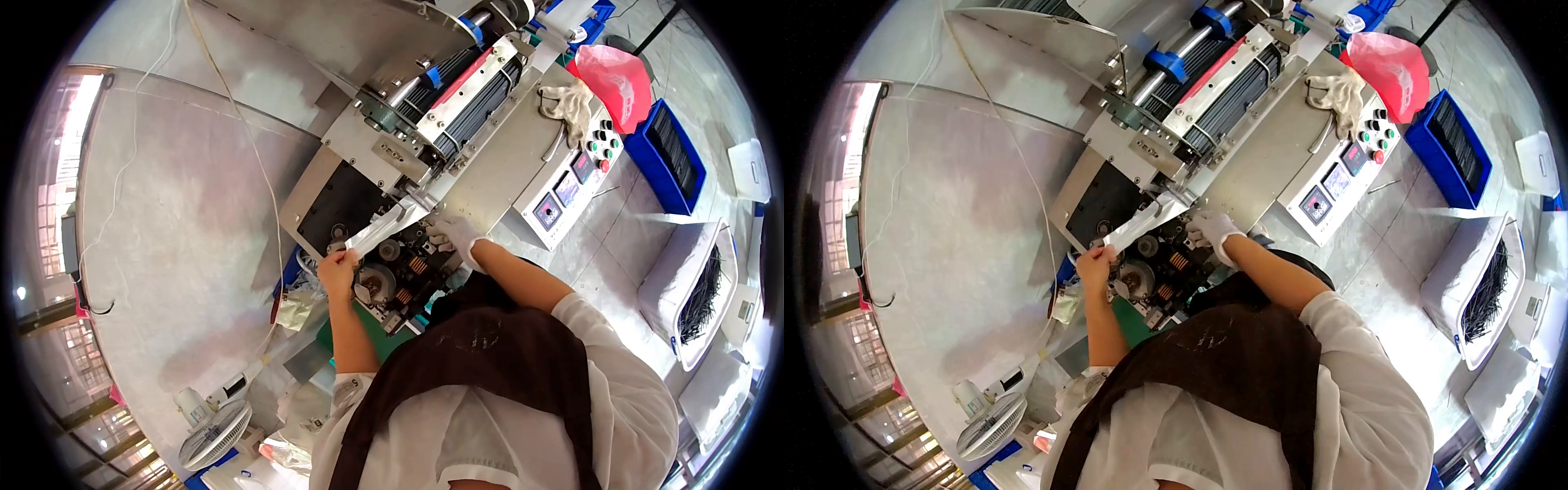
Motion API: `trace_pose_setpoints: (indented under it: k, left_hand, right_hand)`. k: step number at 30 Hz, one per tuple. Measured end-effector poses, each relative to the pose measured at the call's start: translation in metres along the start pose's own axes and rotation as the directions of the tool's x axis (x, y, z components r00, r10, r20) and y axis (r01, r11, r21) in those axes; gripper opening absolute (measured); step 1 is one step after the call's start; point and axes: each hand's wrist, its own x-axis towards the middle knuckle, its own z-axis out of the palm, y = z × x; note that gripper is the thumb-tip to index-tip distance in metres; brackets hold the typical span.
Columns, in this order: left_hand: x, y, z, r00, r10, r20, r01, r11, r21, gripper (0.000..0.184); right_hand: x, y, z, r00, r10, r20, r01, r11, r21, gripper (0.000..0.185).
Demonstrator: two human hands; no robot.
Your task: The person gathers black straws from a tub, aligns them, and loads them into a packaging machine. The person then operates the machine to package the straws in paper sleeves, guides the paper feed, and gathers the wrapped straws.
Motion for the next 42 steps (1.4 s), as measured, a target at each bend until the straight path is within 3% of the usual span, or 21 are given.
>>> trace_pose_setpoints:
  k: [1,2,3,4,5,6,8,9,11,12,13,15,16,18,23,26,31,32,36,39,42]
  left_hand:
    - [-0.002,-0.012,-0.002,0.995,-0.082,0.063,0.088,0.992,-0.091,0.023]
    - [-0.008,-0.012,-0.006,0.976,-0.176,0.130,0.206,0.936,-0.285,0.024]
    - [-0.015,-0.010,-0.010,0.976,-0.177,0.126,0.207,0.936,-0.284,0.024]
    - [-0.022,-0.008,-0.013,0.966,-0.206,0.156,0.247,0.914,-0.323,0.024]
    - [-0.028,-0.009,-0.015,0.954,-0.232,0.190,0.287,0.887,-0.361,0.024]
    - [-0.032,-0.011,-0.016,0.950,-0.254,0.182,0.305,0.882,-0.359,0.026]
    - [-0.033,-0.016,-0.017,0.945,-0.254,0.207,0.316,0.873,-0.371,0.026]
    - [-0.033,-0.018,-0.017,0.939,-0.258,0.228,0.329,0.866,-0.376,0.027]
    - [-0.034,-0.020,-0.015,0.950,-0.228,0.215,0.298,0.869,-0.395,0.026]
    - [-0.035,-0.020,-0.016,0.959,-0.201,0.202,0.269,0.872,-0.410,0.026]
    - [-0.036,-0.020,-0.016,0.958,-0.204,0.203,0.272,0.872,-0.407,0.026]
    - [-0.040,-0.013,-0.018,0.994,-0.056,0.097,0.079,0.964,-0.254,0.024]
    - [-0.040,-0.017,-0.015,0.994,-0.060,0.094,0.083,0.962,-0.259,0.024]
    - [-0.040,-0.023,-0.009,0.997,0.067,-0.043,-0.072,0.990,-0.124,0.022]
    - [-0.054,-0.010,-0.011,0.995,0.079,-0.064,-0.088,0.985,-0.151,0.022]
    - [-0.057,-0.008,-0.014,0.994,0.076,-0.078,-0.087,0.985,-0.149,0.022]
    - [-0.048,-0.021,-0.012,0.994,0.068,-0.082,-0.075,0.993,-0.095,0.021]
    - [-0.046,-0.024,-0.013,0.996,0.056,-0.074,-0.062,0.994,-0.088,0.022]
    - [-0.042,-0.036,-0.012,0.998,0.040,-0.039,-0.043,0.995,-0.095,0.025]
    - [-0.042,-0.034,-0.015,0.998,0.020,-0.058,-0.020,1.000,-0.006,0.025]
    - [-0.045,-0.023,-0.023,0.998,0.020,-0.054,-0.013,0.990,0.137,0.024]
  right_hand:
    - [-0.002,-0.002,-0.004,1.000,0.003,0.004,-0.003,1.000,0.002,0.032]
    - [-0.003,-0.004,-0.009,0.999,0.037,0.007,-0.037,0.984,0.175,0.023]
    - [-0.003,-0.006,-0.011,0.998,0.069,0.014,-0.069,0.937,0.342,0.017]
    - [-0.004,-0.006,-0.009,0.992,0.100,-0.083,-0.057,0.910,0.410,0.016]
    - [0.020,0.016,-0.022,0.991,0.100,-0.084,-0.057,0.911,0.410,0.016]
    - [0.065,0.055,-0.048,0.977,0.012,0.211,-0.099,0.909,0.405,0.023]
    - [-0.001,-0.010,0.000,0.999,0.041,0.014,-0.044,0.938,0.343,0.015]
    - [0.010,-0.005,0.007,0.999,0.038,0.012,-0.040,0.939,0.341,0.015]
    - [0.040,0.015,0.012,0.989,0.144,0.022,-0.132,0.822,0.555,0.012]
    - [0.049,0.015,0.013,0.988,0.102,0.118,-0.154,0.757,0.635,0.013]
    - [0.055,0.017,0.011,0.987,0.106,0.119,-0.158,0.755,0.636,0.013]
    - [0.062,0.017,0.007,0.963,0.225,0.147,-0.262,0.668,0.696,0.016]
    - [0.066,0.019,0.009,0.955,0.252,0.158,-0.280,0.580,0.765,0.019]
    - [0.074,0.027,0.012,0.972,0.212,0.102,-0.219,0.656,0.723,0.019]
    - [0.080,0.032,0.016,0.986,0.160,0.055,-0.158,0.759,0.632,0.021]
    - [0.073,0.029,0.012,0.990,0.127,0.062,-0.141,0.889,0.435,0.021]
    - [0.014,0.003,0.018,0.994,-0.101,-0.051,0.109,0.980,0.164,0.017]
    - [0.007,0.001,0.013,0.996,0.008,-0.085,0.009,0.980,0.197,0.018]
    - [-0.029,0.010,-0.024,0.999,0.030,-0.027,-0.028,0.998,0.064,0.018]
    - [-0.044,0.027,-0.060,0.988,0.031,-0.151,-0.004,0.984,0.178,0.021]
    - [-0.046,0.043,-0.089,0.962,0.161,-0.223,-0.096,0.957,0.275,0.023]
